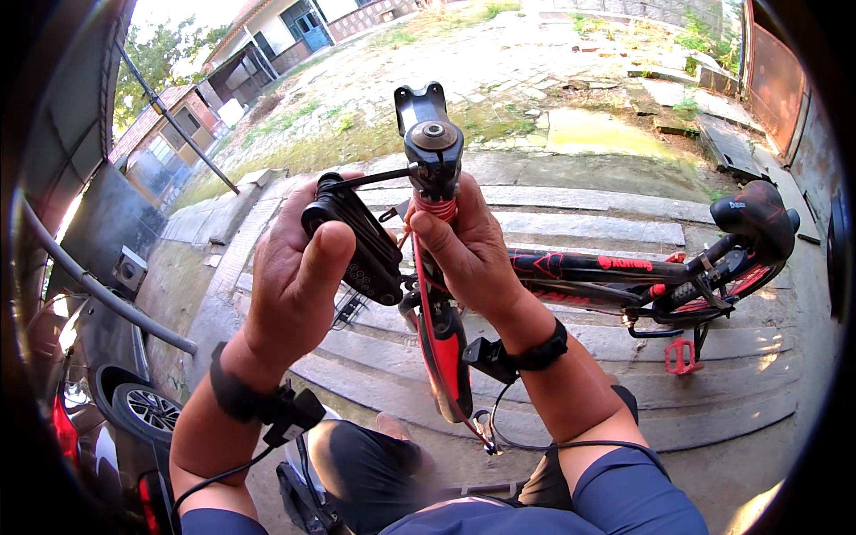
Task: The person is repairing a bicycle by attaching a black plastic component to the handlebar stem. They use a screwdriver to tighten a screw, then inspect the attached part and the handlebar area.
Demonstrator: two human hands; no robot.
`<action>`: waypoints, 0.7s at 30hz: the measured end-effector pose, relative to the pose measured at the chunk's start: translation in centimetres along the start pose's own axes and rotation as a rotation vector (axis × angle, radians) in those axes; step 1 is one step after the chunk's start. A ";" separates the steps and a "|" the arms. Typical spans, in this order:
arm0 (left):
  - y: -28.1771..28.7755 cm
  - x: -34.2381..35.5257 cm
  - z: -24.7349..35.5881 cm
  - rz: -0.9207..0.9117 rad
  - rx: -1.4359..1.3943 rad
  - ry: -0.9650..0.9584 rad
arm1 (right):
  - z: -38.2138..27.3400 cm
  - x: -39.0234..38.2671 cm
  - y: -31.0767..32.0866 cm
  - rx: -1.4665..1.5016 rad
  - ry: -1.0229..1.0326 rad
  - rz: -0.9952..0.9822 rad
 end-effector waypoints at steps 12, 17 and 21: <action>-1.8 -3.5 3.7 0.069 -0.304 -0.065 | 0.0 -0.1 0.2 -0.012 -0.013 0.001; -1.6 -3.7 3.1 0.154 0.135 -0.186 | 0.0 0.0 0.1 -0.015 0.012 -0.004; -1.4 -3.5 6.1 0.256 0.730 -0.506 | -0.3 0.0 0.1 -0.021 0.015 -0.013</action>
Point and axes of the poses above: each hand's wrist, its own x-axis towards the middle knuckle, its own y-axis out of the back of the hand, z = x × y, the point moved 8 cm from there along x, towards the middle knuckle, and after that the axes turned 1 degree about -y, right-handed, at the moved point
